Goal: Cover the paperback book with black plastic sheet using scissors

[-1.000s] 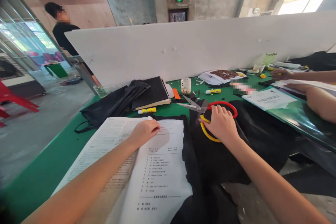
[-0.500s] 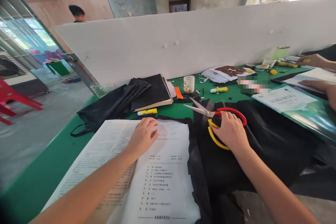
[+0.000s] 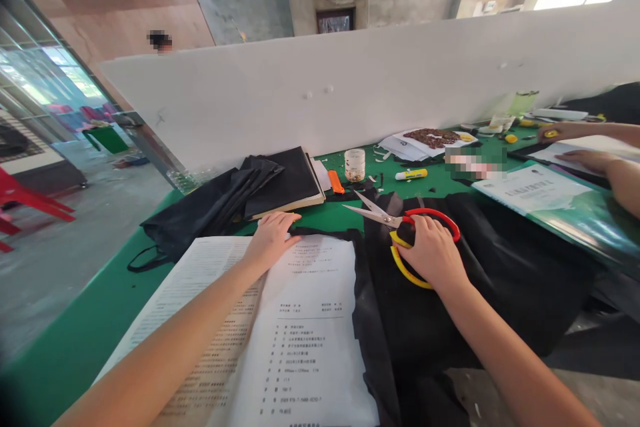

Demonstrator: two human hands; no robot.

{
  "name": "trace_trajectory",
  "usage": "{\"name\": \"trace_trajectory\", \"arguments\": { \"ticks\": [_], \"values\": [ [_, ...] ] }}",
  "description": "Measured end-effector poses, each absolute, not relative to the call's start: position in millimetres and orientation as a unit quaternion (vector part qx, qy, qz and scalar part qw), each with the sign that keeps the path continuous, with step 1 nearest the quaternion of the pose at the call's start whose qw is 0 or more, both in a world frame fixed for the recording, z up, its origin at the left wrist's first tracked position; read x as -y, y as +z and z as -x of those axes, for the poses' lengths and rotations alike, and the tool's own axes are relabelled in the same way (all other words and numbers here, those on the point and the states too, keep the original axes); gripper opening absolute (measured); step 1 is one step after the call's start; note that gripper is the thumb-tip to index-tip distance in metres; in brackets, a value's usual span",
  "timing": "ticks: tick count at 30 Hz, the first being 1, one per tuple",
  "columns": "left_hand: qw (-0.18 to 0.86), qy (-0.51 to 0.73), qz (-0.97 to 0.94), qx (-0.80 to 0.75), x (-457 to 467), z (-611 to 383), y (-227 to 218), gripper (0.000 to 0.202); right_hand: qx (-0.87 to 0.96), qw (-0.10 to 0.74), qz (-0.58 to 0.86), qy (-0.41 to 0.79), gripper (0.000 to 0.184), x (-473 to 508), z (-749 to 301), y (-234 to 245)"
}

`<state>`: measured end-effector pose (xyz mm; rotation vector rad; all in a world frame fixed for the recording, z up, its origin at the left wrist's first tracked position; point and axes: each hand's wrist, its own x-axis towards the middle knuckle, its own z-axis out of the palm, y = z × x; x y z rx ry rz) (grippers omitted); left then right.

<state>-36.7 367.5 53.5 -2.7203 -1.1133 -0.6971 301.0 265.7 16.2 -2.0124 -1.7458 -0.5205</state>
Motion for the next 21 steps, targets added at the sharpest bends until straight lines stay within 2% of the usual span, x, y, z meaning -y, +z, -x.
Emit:
{"name": "trace_trajectory", "arguments": {
  "ticks": [4, 12, 21],
  "values": [
    [0.059, -0.203, 0.932, 0.295, -375.1, 36.3, 62.3, 0.017, 0.637, 0.213, 0.718, -0.182, 0.057, -265.4, -300.7, 17.1],
    [0.055, -0.247, 0.913, 0.32, -384.5, 35.4, 55.1, 0.024, 0.634, 0.206, 0.726, -0.168, 0.058, -262.9, -295.4, 22.9],
    [0.027, -0.238, 0.922, 0.305, -379.5, 39.1, 60.5, 0.023, 0.633, 0.21, 0.727, -0.164, 0.056, -262.7, -294.9, 22.8]
  ]
}}
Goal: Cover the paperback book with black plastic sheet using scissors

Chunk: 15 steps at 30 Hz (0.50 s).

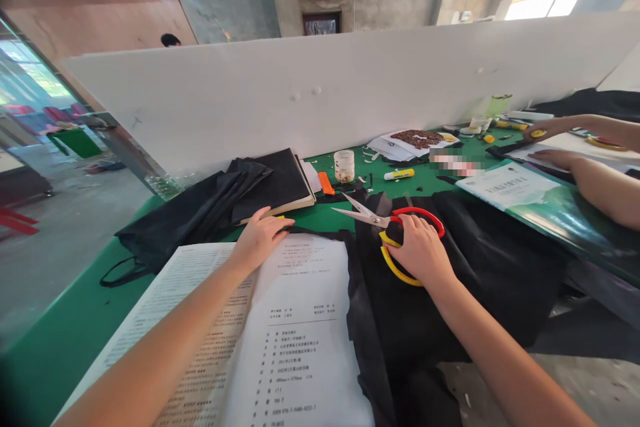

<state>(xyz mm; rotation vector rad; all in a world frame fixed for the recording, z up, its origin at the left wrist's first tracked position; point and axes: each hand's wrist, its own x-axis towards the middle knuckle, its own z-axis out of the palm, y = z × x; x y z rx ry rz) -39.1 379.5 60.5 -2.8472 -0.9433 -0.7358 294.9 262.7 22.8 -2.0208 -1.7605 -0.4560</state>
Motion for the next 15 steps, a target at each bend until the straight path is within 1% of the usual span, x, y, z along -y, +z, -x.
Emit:
{"name": "trace_trajectory", "arguments": {
  "ticks": [7, 15],
  "values": [
    [0.006, -0.251, 0.903, 0.349, -386.1, 50.3, 57.1, 0.013, 0.632, 0.207, 0.726, -0.175, 0.058, -262.8, -295.6, 21.8],
    [0.014, -0.28, 0.888, 0.365, -386.1, 47.0, 57.1, 0.019, 0.637, 0.213, 0.719, -0.179, 0.059, -266.9, -301.3, 15.0]
  ]
}}
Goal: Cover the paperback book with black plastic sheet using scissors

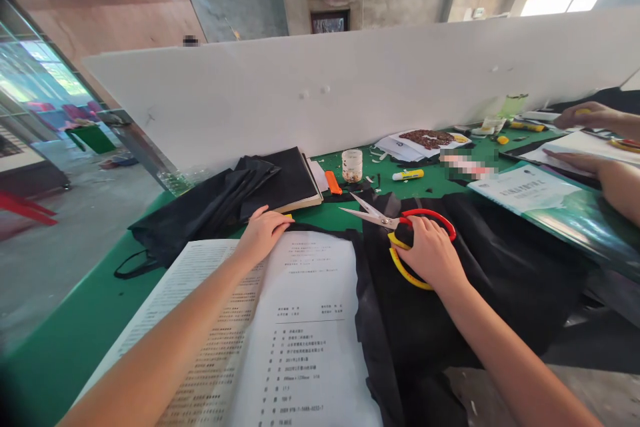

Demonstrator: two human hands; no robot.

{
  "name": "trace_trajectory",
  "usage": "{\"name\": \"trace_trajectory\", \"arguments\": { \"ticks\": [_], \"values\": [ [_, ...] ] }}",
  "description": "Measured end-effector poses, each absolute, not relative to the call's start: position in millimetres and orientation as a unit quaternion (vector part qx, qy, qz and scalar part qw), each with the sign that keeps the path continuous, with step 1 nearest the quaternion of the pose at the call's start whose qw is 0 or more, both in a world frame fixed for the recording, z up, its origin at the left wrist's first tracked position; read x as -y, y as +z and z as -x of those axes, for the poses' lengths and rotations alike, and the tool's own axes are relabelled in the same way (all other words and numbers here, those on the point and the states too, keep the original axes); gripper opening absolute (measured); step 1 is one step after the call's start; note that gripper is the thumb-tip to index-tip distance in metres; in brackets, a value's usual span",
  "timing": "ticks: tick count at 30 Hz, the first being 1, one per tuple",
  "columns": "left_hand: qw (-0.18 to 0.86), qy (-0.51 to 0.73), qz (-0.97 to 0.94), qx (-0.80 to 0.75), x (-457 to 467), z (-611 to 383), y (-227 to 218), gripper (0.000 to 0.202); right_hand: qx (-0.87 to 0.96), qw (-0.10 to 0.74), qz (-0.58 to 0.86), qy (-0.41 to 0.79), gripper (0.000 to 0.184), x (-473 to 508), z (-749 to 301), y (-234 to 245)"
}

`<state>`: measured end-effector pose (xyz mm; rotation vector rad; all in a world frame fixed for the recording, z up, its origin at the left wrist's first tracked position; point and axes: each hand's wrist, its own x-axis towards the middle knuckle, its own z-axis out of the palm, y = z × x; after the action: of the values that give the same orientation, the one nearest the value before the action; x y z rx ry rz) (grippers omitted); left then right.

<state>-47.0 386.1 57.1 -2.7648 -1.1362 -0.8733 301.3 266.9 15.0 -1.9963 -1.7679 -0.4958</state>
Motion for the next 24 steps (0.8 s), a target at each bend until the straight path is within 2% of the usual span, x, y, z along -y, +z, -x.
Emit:
{"name": "trace_trajectory", "arguments": {
  "ticks": [24],
  "values": [
    [0.092, -0.273, 0.9, 0.327, -368.7, 41.9, 70.0, 0.026, 0.624, 0.198, 0.734, -0.182, 0.057, -261.9, -295.2, 21.6]
  ]
}}
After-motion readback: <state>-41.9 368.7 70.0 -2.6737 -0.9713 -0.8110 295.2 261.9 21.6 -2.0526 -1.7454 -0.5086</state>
